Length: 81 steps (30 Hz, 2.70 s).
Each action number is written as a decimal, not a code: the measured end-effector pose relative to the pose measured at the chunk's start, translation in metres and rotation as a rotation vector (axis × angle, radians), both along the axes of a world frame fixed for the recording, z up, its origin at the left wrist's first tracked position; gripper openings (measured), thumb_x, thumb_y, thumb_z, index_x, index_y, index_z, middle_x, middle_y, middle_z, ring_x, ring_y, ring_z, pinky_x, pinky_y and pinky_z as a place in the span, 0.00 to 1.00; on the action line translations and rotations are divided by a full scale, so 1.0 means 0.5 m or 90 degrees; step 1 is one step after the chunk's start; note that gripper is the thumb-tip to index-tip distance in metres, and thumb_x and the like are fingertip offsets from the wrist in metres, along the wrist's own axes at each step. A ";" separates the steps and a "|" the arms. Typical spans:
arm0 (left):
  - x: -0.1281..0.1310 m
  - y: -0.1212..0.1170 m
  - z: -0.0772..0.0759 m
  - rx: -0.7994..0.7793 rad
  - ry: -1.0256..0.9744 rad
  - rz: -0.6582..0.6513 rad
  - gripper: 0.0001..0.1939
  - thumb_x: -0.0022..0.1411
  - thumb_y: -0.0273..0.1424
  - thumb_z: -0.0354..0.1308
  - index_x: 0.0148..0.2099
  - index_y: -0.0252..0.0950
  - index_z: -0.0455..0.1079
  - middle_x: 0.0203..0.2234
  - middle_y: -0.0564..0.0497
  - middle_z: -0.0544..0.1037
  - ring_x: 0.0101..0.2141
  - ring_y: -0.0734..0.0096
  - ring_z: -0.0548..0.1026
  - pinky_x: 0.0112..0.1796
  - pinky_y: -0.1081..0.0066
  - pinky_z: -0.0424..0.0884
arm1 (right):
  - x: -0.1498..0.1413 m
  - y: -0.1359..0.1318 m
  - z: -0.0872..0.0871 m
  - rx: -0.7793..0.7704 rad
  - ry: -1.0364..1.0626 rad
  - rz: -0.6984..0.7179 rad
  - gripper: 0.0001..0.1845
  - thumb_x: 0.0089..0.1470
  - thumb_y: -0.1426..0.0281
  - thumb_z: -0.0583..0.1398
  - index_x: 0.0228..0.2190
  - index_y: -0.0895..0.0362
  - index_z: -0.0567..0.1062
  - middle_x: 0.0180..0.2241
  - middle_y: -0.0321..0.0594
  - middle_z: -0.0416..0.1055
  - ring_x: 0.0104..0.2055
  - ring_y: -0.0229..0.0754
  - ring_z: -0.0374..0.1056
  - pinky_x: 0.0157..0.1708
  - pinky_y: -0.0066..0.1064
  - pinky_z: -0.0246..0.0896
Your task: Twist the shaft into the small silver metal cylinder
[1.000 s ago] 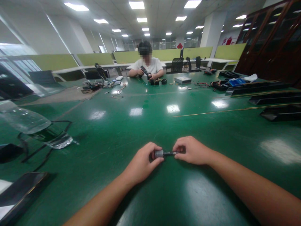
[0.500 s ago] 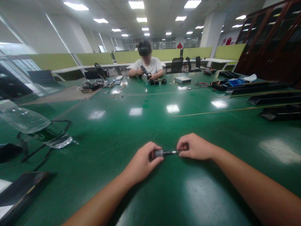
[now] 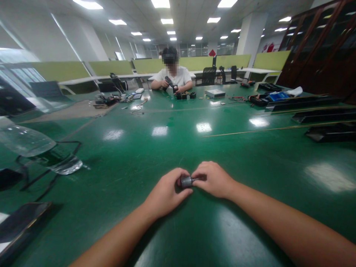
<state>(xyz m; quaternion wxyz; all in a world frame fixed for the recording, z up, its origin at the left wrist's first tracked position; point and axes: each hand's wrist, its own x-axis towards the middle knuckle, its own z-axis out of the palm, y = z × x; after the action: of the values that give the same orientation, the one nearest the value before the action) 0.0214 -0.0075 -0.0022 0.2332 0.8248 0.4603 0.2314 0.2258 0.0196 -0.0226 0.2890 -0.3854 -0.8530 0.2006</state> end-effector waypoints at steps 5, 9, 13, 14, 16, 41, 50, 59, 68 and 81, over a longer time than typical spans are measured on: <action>0.000 0.003 -0.004 0.017 -0.004 0.008 0.12 0.59 0.30 0.60 0.46 0.38 0.68 0.38 0.50 0.74 0.38 0.65 0.72 0.40 0.67 0.68 | 0.001 -0.002 0.003 0.001 -0.017 0.005 0.04 0.50 0.71 0.66 0.32 0.55 0.80 0.31 0.37 0.77 0.36 0.41 0.68 0.39 0.32 0.55; 0.000 0.001 -0.002 -0.010 -0.002 0.005 0.10 0.63 0.33 0.57 0.46 0.39 0.69 0.37 0.51 0.75 0.37 0.66 0.72 0.39 0.68 0.68 | 0.000 -0.002 0.002 -0.001 -0.013 0.006 0.05 0.50 0.71 0.65 0.32 0.55 0.80 0.31 0.37 0.77 0.36 0.40 0.68 0.39 0.32 0.56; 0.000 0.002 -0.002 -0.015 0.003 0.003 0.08 0.64 0.34 0.57 0.44 0.38 0.69 0.34 0.51 0.74 0.35 0.67 0.71 0.37 0.69 0.67 | 0.002 -0.002 0.002 -0.001 -0.013 0.007 0.05 0.50 0.71 0.65 0.32 0.55 0.80 0.31 0.37 0.77 0.36 0.40 0.68 0.39 0.32 0.56; 0.000 0.002 -0.002 -0.011 0.003 0.002 0.08 0.64 0.34 0.57 0.43 0.37 0.69 0.34 0.51 0.74 0.34 0.67 0.71 0.36 0.69 0.66 | 0.003 -0.002 0.003 -0.003 -0.013 0.008 0.05 0.50 0.71 0.65 0.32 0.55 0.80 0.31 0.37 0.77 0.36 0.40 0.68 0.39 0.32 0.56; -0.001 0.004 -0.003 0.003 -0.003 -0.005 0.07 0.64 0.34 0.56 0.42 0.37 0.69 0.33 0.51 0.73 0.34 0.68 0.70 0.36 0.69 0.66 | 0.005 -0.002 0.004 -0.007 -0.014 0.010 0.05 0.50 0.71 0.65 0.32 0.55 0.80 0.30 0.37 0.77 0.36 0.40 0.68 0.39 0.32 0.56; -0.006 0.007 -0.002 -0.015 -0.005 0.003 0.08 0.63 0.34 0.57 0.43 0.37 0.69 0.34 0.50 0.73 0.34 0.67 0.71 0.36 0.68 0.67 | 0.041 -0.003 0.017 -0.002 -0.046 0.012 0.04 0.50 0.69 0.65 0.31 0.55 0.79 0.29 0.37 0.76 0.34 0.40 0.68 0.40 0.34 0.56; -0.006 0.006 -0.003 -0.013 0.005 0.001 0.08 0.64 0.35 0.56 0.43 0.37 0.68 0.34 0.51 0.72 0.33 0.68 0.70 0.35 0.69 0.66 | 0.052 -0.001 0.025 -0.020 -0.062 0.005 0.03 0.49 0.70 0.65 0.29 0.56 0.79 0.27 0.36 0.75 0.33 0.39 0.67 0.40 0.33 0.57; -0.007 0.005 -0.002 -0.021 -0.003 0.004 0.08 0.63 0.33 0.58 0.44 0.37 0.68 0.35 0.51 0.72 0.34 0.67 0.70 0.37 0.69 0.66 | 0.066 0.006 0.028 -0.079 -0.059 -0.001 0.04 0.47 0.70 0.66 0.29 0.56 0.80 0.28 0.37 0.74 0.30 0.37 0.67 0.33 0.28 0.59; -0.010 0.006 -0.008 -0.022 -0.004 0.005 0.08 0.63 0.33 0.58 0.44 0.38 0.69 0.35 0.52 0.72 0.34 0.68 0.70 0.36 0.70 0.65 | 0.083 0.012 0.040 -0.149 -0.076 -0.005 0.05 0.45 0.70 0.66 0.28 0.57 0.80 0.28 0.36 0.75 0.28 0.36 0.68 0.29 0.26 0.60; -0.007 0.006 -0.005 -0.020 -0.001 0.004 0.08 0.63 0.33 0.58 0.44 0.37 0.69 0.35 0.51 0.73 0.34 0.68 0.70 0.37 0.69 0.66 | 0.079 0.015 0.035 -0.178 -0.036 -0.004 0.06 0.45 0.70 0.67 0.29 0.57 0.81 0.27 0.36 0.75 0.28 0.37 0.69 0.28 0.27 0.60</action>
<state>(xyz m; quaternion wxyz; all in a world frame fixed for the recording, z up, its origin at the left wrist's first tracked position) 0.0177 -0.0045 -0.0048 0.2459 0.8193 0.4665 0.2252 0.2655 0.0272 -0.0053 0.2092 -0.4304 -0.8233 0.3054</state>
